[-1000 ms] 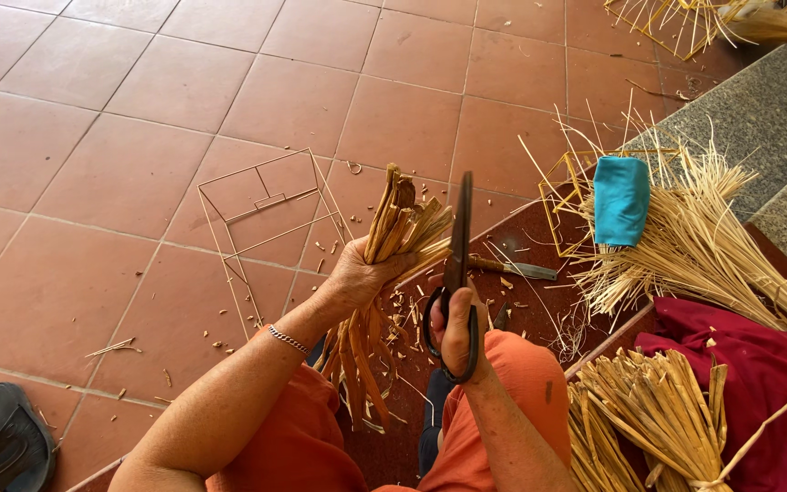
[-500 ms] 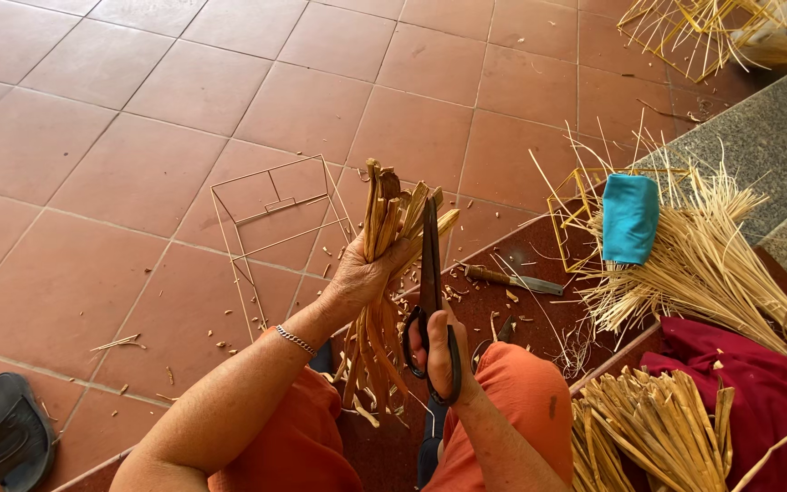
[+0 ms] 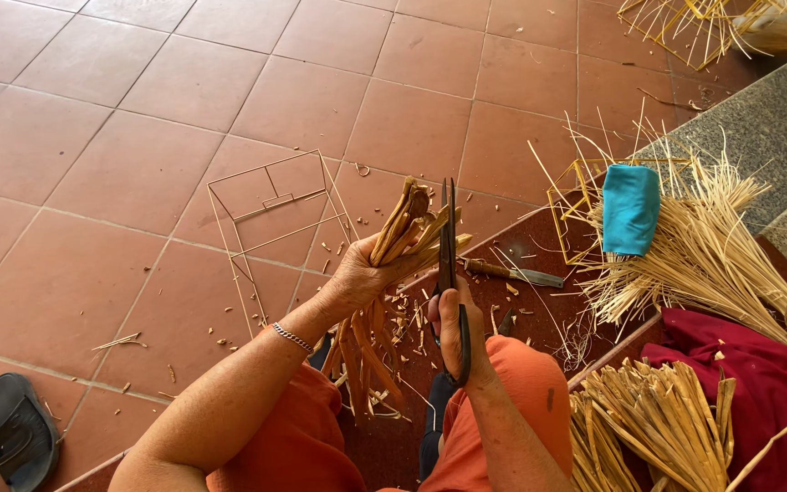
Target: The person sits on the floor and uses shears to trim the ends of dried plant stalks. They gather stalks into bundles, align them, and cut the ends to a uniform length, placing the trimmed pieces aside.
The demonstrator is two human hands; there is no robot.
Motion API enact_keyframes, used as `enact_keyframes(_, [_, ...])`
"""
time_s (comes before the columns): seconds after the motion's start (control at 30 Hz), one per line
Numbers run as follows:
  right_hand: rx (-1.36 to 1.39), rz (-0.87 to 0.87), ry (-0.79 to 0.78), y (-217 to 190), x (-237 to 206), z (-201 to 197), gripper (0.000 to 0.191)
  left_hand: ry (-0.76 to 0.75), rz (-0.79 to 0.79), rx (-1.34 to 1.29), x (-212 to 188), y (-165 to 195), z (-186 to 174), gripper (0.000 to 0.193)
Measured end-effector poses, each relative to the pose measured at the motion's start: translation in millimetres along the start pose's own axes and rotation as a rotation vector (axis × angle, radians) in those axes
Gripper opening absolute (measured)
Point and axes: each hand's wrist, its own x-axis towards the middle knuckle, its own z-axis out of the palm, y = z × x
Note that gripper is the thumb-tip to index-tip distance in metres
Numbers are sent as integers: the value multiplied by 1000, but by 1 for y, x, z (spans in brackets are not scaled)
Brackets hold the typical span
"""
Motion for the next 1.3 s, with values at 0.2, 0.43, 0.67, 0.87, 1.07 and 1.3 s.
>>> enact_keyframes(0.2, [-11, -25, 21, 9, -4, -5, 69, 3, -90, -12, -2, 4, 0, 30])
enact_keyframes(0.43, [240, -8, 22, -2, -12, -1, 69, 17, -163, -57, -5, 13, 1, 29])
enact_keyframes(0.67, [24, -85, -99, -8, -13, 0, 74, 87, -31, -77, 0, 16, -6, 34])
enact_keyframes(0.87, [-224, -177, -28, 0, -7, 3, 66, 110, -78, 34, -4, 22, -6, 34])
enact_keyframes(1.07, [-222, -106, 0, 6, -6, -2, 62, 72, -22, 78, -5, 18, -8, 30])
enact_keyframes(1.3, [-319, -272, -11, 8, -7, -1, 60, 104, -24, 44, -2, 19, -7, 30])
